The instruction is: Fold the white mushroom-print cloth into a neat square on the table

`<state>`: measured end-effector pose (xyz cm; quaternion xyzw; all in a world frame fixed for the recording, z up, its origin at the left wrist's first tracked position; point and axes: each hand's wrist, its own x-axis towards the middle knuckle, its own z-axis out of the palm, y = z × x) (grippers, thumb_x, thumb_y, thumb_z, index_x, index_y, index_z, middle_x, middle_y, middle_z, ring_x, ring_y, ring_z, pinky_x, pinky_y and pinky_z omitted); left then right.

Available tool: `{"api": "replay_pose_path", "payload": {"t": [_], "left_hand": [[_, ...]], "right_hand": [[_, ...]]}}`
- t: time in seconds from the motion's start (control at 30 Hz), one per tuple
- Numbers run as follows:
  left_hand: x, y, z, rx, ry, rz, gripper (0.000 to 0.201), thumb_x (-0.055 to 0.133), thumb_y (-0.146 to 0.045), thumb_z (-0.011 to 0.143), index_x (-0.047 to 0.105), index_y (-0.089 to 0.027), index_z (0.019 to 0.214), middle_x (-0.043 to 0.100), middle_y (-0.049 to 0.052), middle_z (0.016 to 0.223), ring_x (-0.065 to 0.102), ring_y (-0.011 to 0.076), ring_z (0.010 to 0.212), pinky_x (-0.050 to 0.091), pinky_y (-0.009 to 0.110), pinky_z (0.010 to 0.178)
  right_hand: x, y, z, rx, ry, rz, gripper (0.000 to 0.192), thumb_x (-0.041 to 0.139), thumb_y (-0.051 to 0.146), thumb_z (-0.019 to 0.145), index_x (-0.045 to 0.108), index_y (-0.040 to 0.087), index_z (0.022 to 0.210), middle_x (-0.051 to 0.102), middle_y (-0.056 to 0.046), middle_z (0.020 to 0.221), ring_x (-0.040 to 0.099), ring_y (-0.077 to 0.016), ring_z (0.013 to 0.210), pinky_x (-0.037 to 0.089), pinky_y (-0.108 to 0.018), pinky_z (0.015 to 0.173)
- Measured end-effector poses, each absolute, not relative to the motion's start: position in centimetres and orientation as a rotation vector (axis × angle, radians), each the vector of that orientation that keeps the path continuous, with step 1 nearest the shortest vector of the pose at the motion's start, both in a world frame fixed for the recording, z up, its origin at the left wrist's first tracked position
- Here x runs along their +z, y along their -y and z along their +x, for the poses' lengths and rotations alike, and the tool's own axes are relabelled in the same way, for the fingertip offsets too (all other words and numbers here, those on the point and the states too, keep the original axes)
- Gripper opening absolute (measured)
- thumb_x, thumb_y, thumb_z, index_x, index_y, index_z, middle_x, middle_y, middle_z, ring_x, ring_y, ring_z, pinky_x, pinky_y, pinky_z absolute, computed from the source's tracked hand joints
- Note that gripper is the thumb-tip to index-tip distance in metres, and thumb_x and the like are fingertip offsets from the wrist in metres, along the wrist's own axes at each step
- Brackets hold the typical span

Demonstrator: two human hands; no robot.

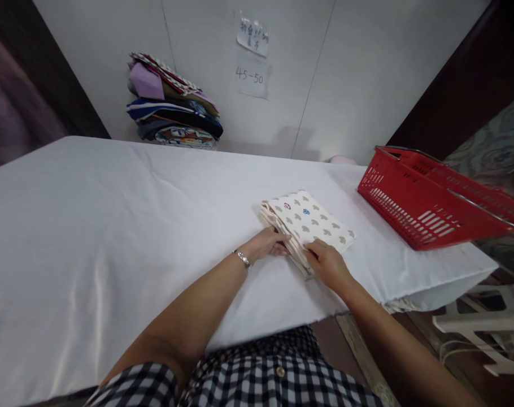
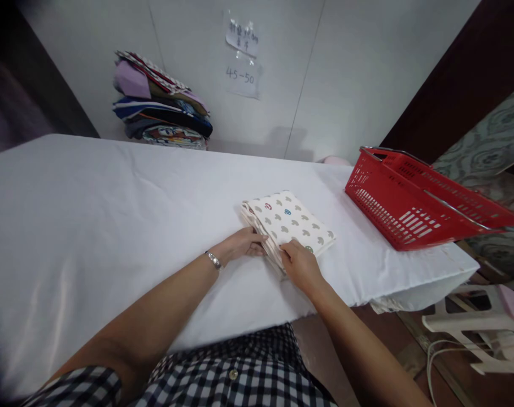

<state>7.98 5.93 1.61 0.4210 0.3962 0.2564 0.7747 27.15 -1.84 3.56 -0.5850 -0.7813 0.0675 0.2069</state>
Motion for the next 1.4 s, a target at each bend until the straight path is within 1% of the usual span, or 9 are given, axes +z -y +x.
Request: {"api": "replay_pose_path", "payload": {"t": [0.2,0.3,0.5,0.63,0.83,0.9,1.0,1.17,1.4], "left_hand": [[1.0,-6.1,8.1,0.563,-0.839,0.921,0.050,0.075,-0.030,0.069,0.054,-0.013,0.110,0.069,0.012,0.088,0.066,0.0171,0.068,0.054,0.028,0.064],[1.0,-6.1,8.0,0.567,-0.830,0.923,0.051,0.077,-0.031,0.068,0.054,-0.012,0.110,0.069,0.012,0.090,0.066,0.0166,0.067,0.054,0.028,0.065],[1.0,-6.0,8.0,0.585,-0.836,0.898,0.056,0.080,-0.033,0.063,0.054,-0.013,0.109,0.068,0.013,0.095,0.067,0.0174,0.069,0.055,0.028,0.065],[0.9,-6.0,8.1,0.592,-0.824,0.907,0.054,0.078,-0.032,0.065,0.055,-0.011,0.109,0.068,0.014,0.096,0.067,0.0165,0.068,0.055,0.028,0.065],[0.7,-6.0,8.2,0.604,-0.808,0.921,0.049,0.078,-0.034,0.067,0.056,-0.012,0.105,0.069,0.011,0.089,0.066,0.0159,0.066,0.055,0.026,0.063],[0.7,-6.0,8.1,0.612,-0.824,0.915,0.049,0.078,-0.033,0.067,0.055,-0.012,0.105,0.069,0.011,0.088,0.066,0.0155,0.065,0.054,0.026,0.062],[1.0,-5.9,8.0,0.604,-0.818,0.915,0.050,0.078,-0.033,0.066,0.055,-0.013,0.107,0.069,0.010,0.088,0.066,0.0154,0.066,0.054,0.027,0.064],[1.5,-5.8,7.7,0.554,-0.762,0.942,0.051,0.080,-0.027,0.063,0.056,-0.014,0.106,0.069,0.010,0.089,0.067,0.0163,0.071,0.055,0.027,0.069],[0.9,-5.8,8.6,0.626,-0.905,0.920,0.037,0.072,-0.024,0.069,0.058,-0.013,0.101,0.069,0.008,0.080,0.066,0.0164,0.064,0.055,0.026,0.060]], "right_hand": [[3.7,2.8,26.3,0.047,2.298,-1.758,0.024,0.051,0.036,0.086,0.059,0.020,0.101,0.059,-0.005,0.091,0.055,-0.0194,0.085,0.038,-0.027,0.067],[3.5,2.7,26.1,0.028,2.280,-1.789,0.018,0.047,0.031,0.088,0.059,0.020,0.097,0.060,-0.005,0.090,0.055,-0.0184,0.083,0.037,-0.027,0.066],[3.1,1.9,27.1,0.234,2.100,-1.670,0.020,0.044,0.033,0.089,0.060,0.021,0.086,0.060,-0.001,0.077,0.055,-0.0153,0.072,0.038,-0.025,0.063],[3.0,1.9,27.5,0.174,2.095,-1.606,0.022,0.040,0.032,0.091,0.059,0.021,0.088,0.059,-0.002,0.078,0.055,-0.0157,0.074,0.039,-0.026,0.066],[3.4,2.9,25.9,-0.039,2.288,-1.828,0.022,0.052,0.039,0.085,0.057,0.020,0.095,0.059,-0.005,0.091,0.056,-0.0187,0.082,0.036,-0.026,0.062],[3.2,2.9,25.7,-0.104,2.269,-1.857,0.019,0.049,0.035,0.087,0.057,0.019,0.092,0.059,-0.006,0.091,0.056,-0.0189,0.082,0.035,-0.026,0.061],[3.0,2.4,26.1,-0.017,2.224,-1.820,0.017,0.043,0.030,0.089,0.058,0.020,0.087,0.060,-0.004,0.085,0.056,-0.0169,0.077,0.035,-0.026,0.062],[3.5,1.3,27.4,0.215,2.112,-1.772,0.021,0.045,0.034,0.088,0.059,0.020,0.081,0.059,0.000,0.072,0.054,-0.0146,0.066,0.036,-0.025,0.059],[3.2,2.4,25.7,-0.356,2.380,-1.828,0.013,0.045,0.019,0.088,0.058,0.020,0.086,0.058,-0.008,0.086,0.055,-0.0192,0.078,0.036,-0.027,0.059]]}}
